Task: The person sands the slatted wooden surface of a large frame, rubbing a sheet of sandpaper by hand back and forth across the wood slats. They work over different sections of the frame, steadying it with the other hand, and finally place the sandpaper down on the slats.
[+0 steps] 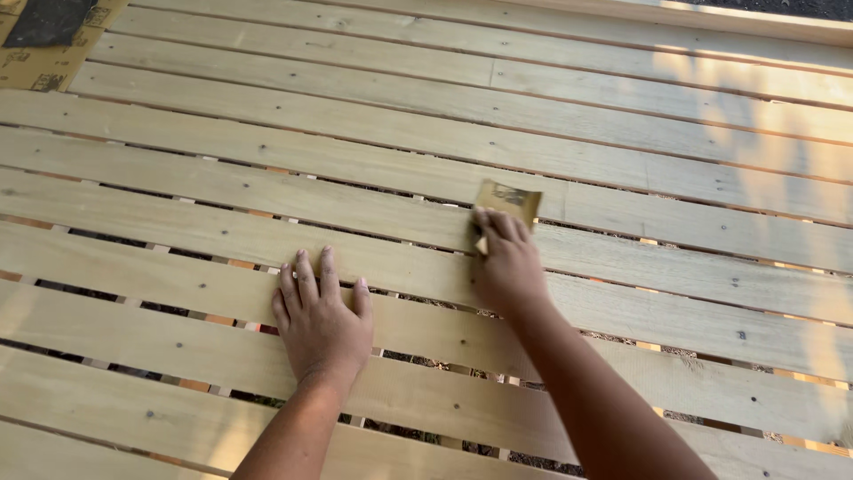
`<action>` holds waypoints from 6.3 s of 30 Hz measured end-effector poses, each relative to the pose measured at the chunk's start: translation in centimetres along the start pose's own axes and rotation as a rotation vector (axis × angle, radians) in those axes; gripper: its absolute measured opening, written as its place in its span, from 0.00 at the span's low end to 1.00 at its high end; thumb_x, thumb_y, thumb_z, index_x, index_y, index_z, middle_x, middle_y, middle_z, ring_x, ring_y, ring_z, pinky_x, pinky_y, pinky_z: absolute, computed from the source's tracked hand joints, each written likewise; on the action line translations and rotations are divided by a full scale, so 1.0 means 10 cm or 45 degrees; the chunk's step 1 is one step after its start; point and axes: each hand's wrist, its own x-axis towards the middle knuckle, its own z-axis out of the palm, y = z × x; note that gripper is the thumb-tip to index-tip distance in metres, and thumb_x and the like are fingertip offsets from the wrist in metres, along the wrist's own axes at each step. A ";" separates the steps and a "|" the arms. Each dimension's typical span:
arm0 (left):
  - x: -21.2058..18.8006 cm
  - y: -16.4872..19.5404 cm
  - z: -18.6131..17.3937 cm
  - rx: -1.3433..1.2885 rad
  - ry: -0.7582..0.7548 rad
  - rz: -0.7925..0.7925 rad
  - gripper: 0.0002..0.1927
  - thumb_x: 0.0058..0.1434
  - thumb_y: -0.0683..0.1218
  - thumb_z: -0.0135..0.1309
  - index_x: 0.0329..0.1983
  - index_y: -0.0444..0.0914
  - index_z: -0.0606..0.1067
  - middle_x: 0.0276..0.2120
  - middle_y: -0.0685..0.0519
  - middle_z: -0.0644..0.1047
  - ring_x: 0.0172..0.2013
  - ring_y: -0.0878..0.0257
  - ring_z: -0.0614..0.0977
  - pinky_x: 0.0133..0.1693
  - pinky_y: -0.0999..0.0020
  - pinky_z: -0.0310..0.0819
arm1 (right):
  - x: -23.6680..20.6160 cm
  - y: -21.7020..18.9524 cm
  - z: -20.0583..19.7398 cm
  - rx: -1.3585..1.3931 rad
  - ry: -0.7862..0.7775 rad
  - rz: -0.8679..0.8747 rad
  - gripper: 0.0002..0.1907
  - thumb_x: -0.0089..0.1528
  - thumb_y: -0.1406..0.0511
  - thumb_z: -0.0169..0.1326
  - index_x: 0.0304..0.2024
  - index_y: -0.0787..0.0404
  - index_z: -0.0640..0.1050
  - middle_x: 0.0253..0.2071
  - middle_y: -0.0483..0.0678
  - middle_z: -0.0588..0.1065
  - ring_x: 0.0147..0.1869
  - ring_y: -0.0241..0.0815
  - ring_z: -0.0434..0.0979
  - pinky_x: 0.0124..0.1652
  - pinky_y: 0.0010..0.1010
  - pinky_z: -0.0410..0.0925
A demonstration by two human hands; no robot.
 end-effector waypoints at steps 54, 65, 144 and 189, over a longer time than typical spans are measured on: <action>0.04 0.00 0.08 0.073 0.042 0.037 0.35 0.67 0.61 0.43 0.75 0.42 0.60 0.72 0.41 0.59 0.72 0.44 0.56 0.68 0.44 0.47 | -0.32 1.00 -0.42 -0.811 -0.073 0.280 0.29 0.68 0.63 0.43 0.70 0.70 0.67 0.73 0.64 0.62 0.79 0.59 0.54 0.74 0.42 0.49; 0.04 -0.13 0.24 0.072 0.033 0.077 0.35 0.69 0.63 0.42 0.76 0.44 0.60 0.74 0.42 0.58 0.74 0.46 0.54 0.70 0.46 0.45 | -0.06 -0.10 -0.08 -0.037 -0.279 0.166 0.36 0.66 0.59 0.44 0.75 0.61 0.53 0.79 0.54 0.49 0.83 0.46 0.43 0.75 0.38 0.40; 0.15 0.01 0.15 0.065 -0.001 0.022 0.36 0.69 0.63 0.41 0.76 0.44 0.60 0.74 0.43 0.57 0.74 0.47 0.52 0.70 0.45 0.43 | -0.61 -0.39 -0.36 -0.228 -0.553 0.407 0.37 0.69 0.50 0.28 0.78 0.53 0.41 0.81 0.46 0.38 0.84 0.42 0.32 0.74 0.38 0.31; 0.24 0.24 -0.01 -0.009 -0.084 -0.053 0.35 0.69 0.63 0.40 0.76 0.43 0.57 0.74 0.43 0.55 0.73 0.46 0.51 0.70 0.46 0.41 | -1.50 1.13 -1.49 -0.215 -0.022 0.661 0.29 0.70 0.60 0.40 0.74 0.53 0.63 0.78 0.50 0.57 0.82 0.51 0.50 0.74 0.44 0.45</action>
